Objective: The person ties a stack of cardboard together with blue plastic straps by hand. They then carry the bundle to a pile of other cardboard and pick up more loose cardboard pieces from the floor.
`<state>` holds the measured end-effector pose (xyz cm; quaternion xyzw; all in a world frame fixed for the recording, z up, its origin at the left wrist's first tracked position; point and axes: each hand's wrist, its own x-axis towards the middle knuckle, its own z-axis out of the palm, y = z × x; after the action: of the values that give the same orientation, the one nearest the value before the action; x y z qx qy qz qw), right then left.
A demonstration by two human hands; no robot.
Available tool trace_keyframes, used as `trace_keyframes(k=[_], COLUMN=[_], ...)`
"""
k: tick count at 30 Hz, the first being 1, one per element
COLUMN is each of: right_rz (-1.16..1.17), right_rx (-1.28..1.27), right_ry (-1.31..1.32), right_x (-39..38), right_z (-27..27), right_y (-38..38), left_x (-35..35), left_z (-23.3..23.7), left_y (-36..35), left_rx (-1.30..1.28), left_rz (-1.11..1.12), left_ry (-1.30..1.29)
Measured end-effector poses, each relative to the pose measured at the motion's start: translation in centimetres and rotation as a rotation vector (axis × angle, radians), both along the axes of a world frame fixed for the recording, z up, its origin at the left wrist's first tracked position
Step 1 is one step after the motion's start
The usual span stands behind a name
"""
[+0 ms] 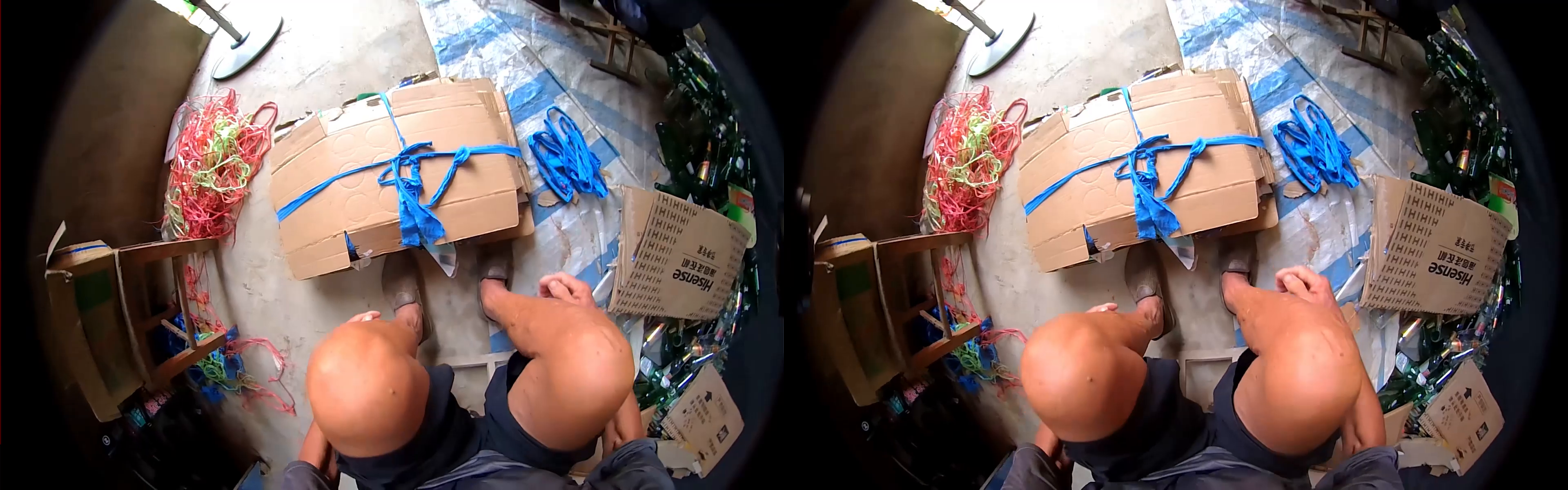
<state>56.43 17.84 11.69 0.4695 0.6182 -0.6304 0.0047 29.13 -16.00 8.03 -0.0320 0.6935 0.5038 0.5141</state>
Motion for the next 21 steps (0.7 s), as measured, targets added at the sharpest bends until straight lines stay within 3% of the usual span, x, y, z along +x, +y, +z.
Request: trace_keyframes(k=[4,8,11,17,21], right_rz=[-0.146,-0.262,-0.337,-0.158,0.037], right_rx=[-0.237,-0.203,-0.005,0.469,0.904], right_ry=[0.166,0.305,0.332,0.362,0.267], right_x=[2.6,5.2,7.8,5.8,3.7], right_z=[6.2,11.9,12.5,16.6,18.8], right_y=[-3.4,-5.9,-6.7,-9.2,-9.2], left_x=[3.7,5.0,5.2,4.3,4.7], left_z=[3.2,5.9,7.2,5.0,13.9], left_y=[-4.1,-7.4,-9.3,-13.2,-9.4], left_rx=[0.083,0.133,0.155,0.154,0.214], left_rz=[0.028,0.053,0.087,0.252,0.392], left_ry=[0.003,0.116,0.228,0.42,0.44])
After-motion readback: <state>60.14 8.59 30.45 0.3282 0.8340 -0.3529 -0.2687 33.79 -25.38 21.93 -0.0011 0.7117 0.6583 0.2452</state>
